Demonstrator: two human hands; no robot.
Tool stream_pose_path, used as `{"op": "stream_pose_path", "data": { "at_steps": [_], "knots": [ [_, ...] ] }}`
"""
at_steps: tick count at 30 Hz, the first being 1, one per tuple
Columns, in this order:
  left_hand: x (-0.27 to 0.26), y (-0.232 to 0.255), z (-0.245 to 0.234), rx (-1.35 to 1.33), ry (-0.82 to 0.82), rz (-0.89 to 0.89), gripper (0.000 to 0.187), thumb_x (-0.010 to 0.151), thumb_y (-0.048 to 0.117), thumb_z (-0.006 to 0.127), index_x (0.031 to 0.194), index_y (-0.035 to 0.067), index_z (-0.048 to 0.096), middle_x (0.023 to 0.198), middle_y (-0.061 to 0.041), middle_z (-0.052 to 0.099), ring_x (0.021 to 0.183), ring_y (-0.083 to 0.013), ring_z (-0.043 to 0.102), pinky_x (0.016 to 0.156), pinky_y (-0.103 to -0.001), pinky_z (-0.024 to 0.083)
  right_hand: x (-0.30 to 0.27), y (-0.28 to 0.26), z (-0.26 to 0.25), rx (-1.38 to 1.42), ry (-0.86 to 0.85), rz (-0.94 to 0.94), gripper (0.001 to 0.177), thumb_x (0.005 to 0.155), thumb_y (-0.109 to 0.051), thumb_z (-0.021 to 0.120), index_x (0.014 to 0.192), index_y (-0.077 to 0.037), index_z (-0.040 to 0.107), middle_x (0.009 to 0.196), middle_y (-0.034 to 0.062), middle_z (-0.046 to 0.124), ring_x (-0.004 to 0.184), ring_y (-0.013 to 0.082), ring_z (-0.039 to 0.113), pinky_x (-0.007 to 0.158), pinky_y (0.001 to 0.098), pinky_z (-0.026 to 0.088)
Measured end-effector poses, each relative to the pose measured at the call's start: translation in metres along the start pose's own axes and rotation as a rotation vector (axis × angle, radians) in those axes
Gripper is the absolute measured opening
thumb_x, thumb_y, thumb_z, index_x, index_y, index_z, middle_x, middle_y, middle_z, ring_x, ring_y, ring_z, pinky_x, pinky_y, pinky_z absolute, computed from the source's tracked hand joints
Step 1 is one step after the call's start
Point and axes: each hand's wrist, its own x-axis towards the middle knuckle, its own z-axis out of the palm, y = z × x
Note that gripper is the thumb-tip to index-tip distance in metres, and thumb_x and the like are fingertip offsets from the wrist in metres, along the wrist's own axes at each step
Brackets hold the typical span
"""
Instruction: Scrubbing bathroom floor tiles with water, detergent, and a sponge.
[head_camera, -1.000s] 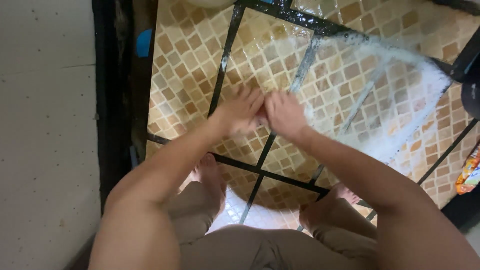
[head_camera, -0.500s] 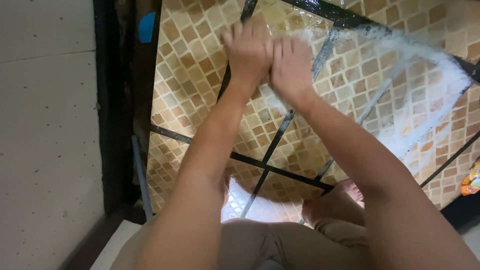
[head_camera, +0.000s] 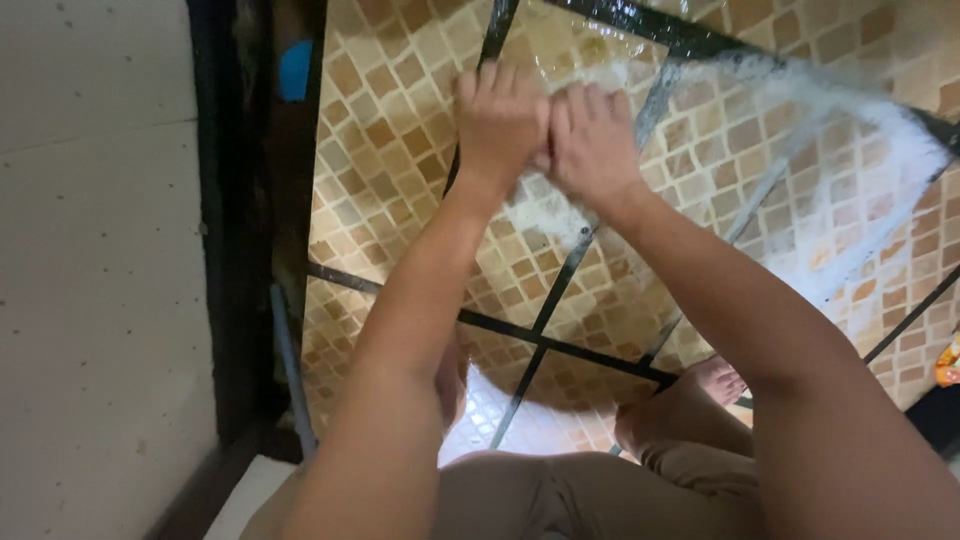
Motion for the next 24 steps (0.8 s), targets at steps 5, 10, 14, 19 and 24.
{"op": "stream_pose_path", "data": {
  "at_steps": [5,10,14,19,24],
  "knots": [
    [0.018,0.010,0.005,0.021,0.611,0.128,0.029,0.102,0.022,0.048,0.101,0.003,0.070,0.098,-0.019,0.074,0.101,-0.0331,0.067,0.092,-0.043,0.051,-0.007,0.025,-0.016,0.539,0.145,-0.015,0.040,0.090,-0.038,0.046,0.106,-0.003,0.055,0.101,0.0200,0.057,0.093,0.0303,0.048,0.086,0.0488,0.045],
    [0.014,0.023,0.033,0.021,0.475,0.093,0.030,0.101,0.035,0.049,0.094,0.012,0.069,0.093,-0.008,0.072,0.090,-0.0273,0.065,0.087,-0.045,0.046,-0.019,0.012,0.004,0.381,0.406,0.207,0.025,0.107,-0.024,0.045,0.095,-0.007,0.059,0.093,0.0135,0.059,0.087,0.0312,0.050,0.083,0.0493,0.033],
    [0.049,0.003,0.022,-0.012,0.611,-0.026,0.038,0.095,0.023,0.034,0.079,0.009,0.065,0.073,-0.013,0.064,0.067,-0.0245,0.053,0.068,-0.041,0.039,0.020,0.029,0.022,0.156,0.566,0.188,0.015,0.104,-0.017,0.058,0.095,-0.004,0.059,0.096,0.0157,0.061,0.088,0.0343,0.053,0.081,0.0478,0.037],
    [0.025,0.003,0.021,0.028,0.440,0.057,0.035,0.100,0.030,0.044,0.096,0.007,0.069,0.096,-0.015,0.070,0.094,-0.0341,0.062,0.096,-0.051,0.042,0.005,0.016,0.024,0.406,0.518,0.144,0.025,0.103,-0.015,0.044,0.081,-0.012,0.054,0.073,0.0058,0.052,0.068,0.0240,0.047,0.063,0.0387,0.034],
    [-0.056,0.008,0.121,-0.090,0.641,0.424,0.023,0.083,0.027,0.061,0.075,0.006,0.063,0.071,-0.016,0.053,0.072,-0.0359,0.056,0.071,-0.051,0.046,-0.102,-0.022,0.083,0.274,0.300,-0.146,0.026,0.095,-0.037,0.056,0.086,-0.013,0.060,0.084,0.0098,0.056,0.083,0.0298,0.057,0.083,0.0516,0.046]
  ]
}}
